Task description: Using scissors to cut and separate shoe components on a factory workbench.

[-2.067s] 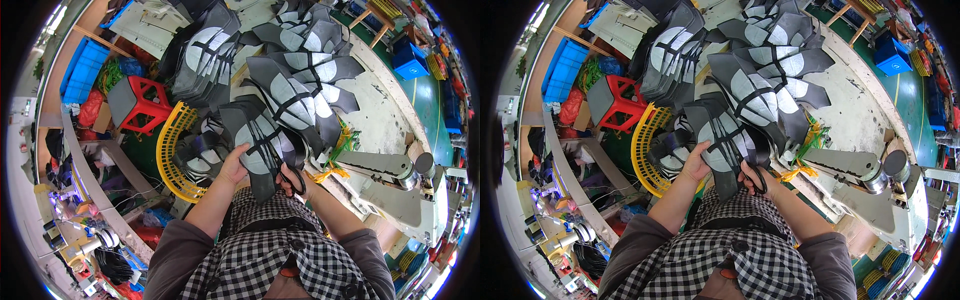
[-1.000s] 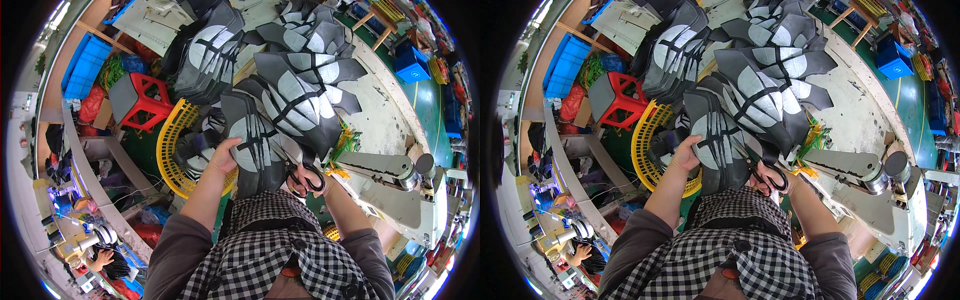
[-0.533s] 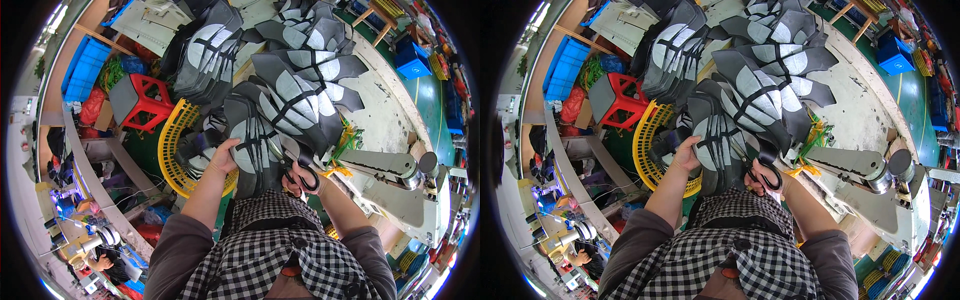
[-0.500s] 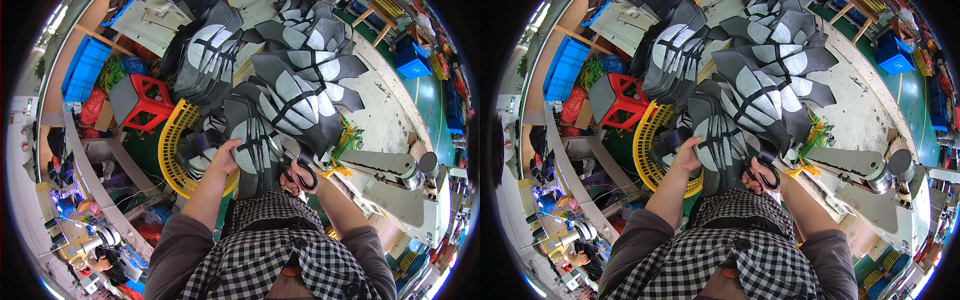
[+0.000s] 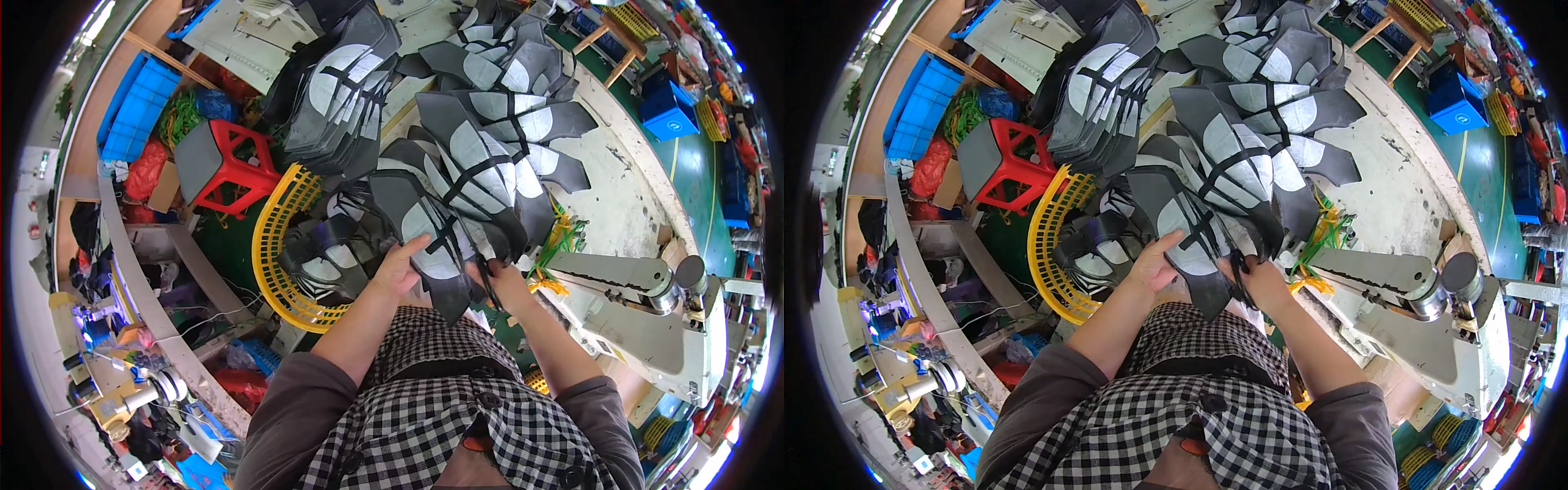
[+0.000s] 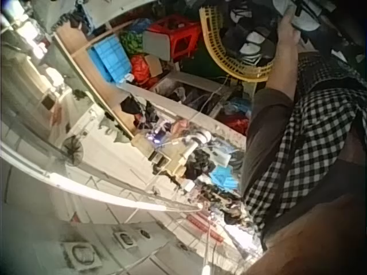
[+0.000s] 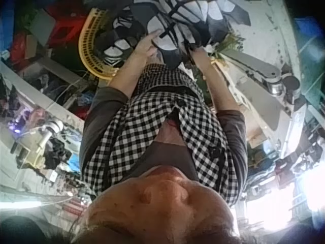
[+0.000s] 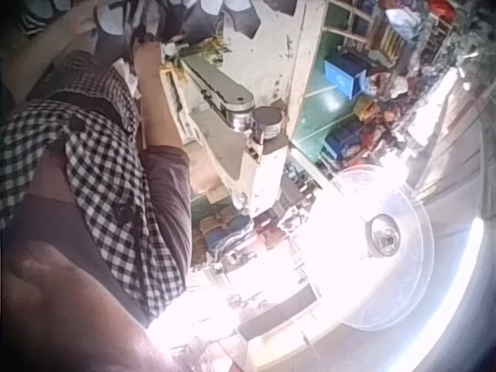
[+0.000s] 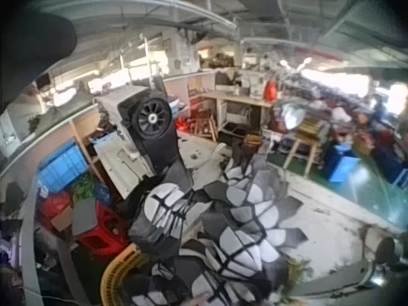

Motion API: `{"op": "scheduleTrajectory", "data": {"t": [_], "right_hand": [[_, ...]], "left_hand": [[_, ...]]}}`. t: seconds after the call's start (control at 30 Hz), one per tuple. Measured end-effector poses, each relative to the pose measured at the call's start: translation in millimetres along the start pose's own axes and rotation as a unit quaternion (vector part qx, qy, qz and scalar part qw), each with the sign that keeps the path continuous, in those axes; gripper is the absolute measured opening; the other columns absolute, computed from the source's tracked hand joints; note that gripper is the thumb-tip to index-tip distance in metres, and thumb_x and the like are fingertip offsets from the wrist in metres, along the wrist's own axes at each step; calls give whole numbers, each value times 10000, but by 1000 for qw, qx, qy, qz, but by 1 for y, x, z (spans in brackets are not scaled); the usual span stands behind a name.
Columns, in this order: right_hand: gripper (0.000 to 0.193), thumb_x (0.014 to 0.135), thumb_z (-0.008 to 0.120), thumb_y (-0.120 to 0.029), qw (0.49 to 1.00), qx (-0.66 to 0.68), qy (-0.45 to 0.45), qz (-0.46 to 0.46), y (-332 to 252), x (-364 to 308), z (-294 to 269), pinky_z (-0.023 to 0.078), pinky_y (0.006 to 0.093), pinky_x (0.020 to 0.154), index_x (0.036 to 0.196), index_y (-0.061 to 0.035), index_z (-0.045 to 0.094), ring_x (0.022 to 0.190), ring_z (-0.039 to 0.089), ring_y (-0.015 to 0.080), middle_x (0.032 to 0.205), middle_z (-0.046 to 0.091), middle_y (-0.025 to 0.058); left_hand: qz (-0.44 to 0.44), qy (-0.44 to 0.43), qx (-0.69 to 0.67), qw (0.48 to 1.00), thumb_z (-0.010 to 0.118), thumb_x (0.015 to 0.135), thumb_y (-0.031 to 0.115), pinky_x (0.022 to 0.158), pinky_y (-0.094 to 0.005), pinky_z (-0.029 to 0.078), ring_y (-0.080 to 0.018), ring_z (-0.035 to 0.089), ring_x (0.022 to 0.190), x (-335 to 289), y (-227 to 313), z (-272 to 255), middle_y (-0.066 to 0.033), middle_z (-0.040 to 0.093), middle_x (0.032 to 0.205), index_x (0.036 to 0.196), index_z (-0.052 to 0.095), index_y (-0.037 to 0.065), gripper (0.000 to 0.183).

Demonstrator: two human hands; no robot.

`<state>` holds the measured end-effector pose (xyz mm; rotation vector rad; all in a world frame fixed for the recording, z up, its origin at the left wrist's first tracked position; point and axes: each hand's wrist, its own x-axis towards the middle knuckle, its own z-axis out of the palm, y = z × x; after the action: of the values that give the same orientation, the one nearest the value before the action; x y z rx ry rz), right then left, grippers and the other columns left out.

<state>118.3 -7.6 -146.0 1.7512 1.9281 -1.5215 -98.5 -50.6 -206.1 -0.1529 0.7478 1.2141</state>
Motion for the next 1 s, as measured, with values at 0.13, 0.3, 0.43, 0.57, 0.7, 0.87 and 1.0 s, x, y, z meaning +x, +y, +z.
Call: {"op": "scheduleTrajectory", "data": {"t": [0.13,0.3,0.43,0.57,0.7,0.87,1.0], "right_hand": [[653,791,522,-641,997,80,-17,1,-2,-9,-26,436,370,637,838,8,570,677,550,311,688,543,172],[559,815,543,-604,937,317,-140,40,-13,-37,-32,326,205,416,804,-46,566,419,401,63,515,383,-49],[594,831,489,-627,933,272,-235,7,0,-35,-18,379,212,459,862,-38,561,468,453,74,549,419,-36],[606,899,384,-588,930,248,-271,7,-9,-24,-10,386,230,507,886,-13,575,514,455,91,581,422,-17],[656,859,384,-656,925,214,-313,-42,-8,-4,-15,371,215,492,852,-25,559,501,470,83,559,453,-15],[736,862,297,-686,897,191,-394,-59,4,21,-24,363,229,498,862,-9,584,503,465,94,557,444,-21],[751,843,324,-699,849,279,-433,-116,4,23,-9,354,230,471,840,12,567,477,438,97,533,414,-13]], "left_hand": [[88,46,100,990,641,788,124,940,-412,435,-273,564,1052,-15,9,9,-126,575,1159,1220,476,5,478],[70,-35,72,994,632,772,135,954,-413,424,-267,557,1072,-45,29,5,-125,571,1181,1251,462,8,524],[68,-61,-1,996,636,780,176,952,-428,422,-268,560,1066,-48,30,2,-114,581,1168,1237,478,18,509],[63,-50,-21,997,626,785,169,958,-434,416,-274,571,1050,-53,28,-6,-115,591,1154,1225,490,16,485],[45,-53,-30,997,607,795,176,957,-440,416,-282,568,1057,-47,32,-25,-126,591,1153,1222,492,11,472],[42,-67,4,997,560,818,284,969,-467,398,-312,557,1078,-44,45,-33,-143,574,1186,1245,477,7,516],[2,-89,-14,996,550,825,280,974,-460,395,-310,556,1082,-45,45,-38,-149,569,1193,1248,471,1,513]]}}
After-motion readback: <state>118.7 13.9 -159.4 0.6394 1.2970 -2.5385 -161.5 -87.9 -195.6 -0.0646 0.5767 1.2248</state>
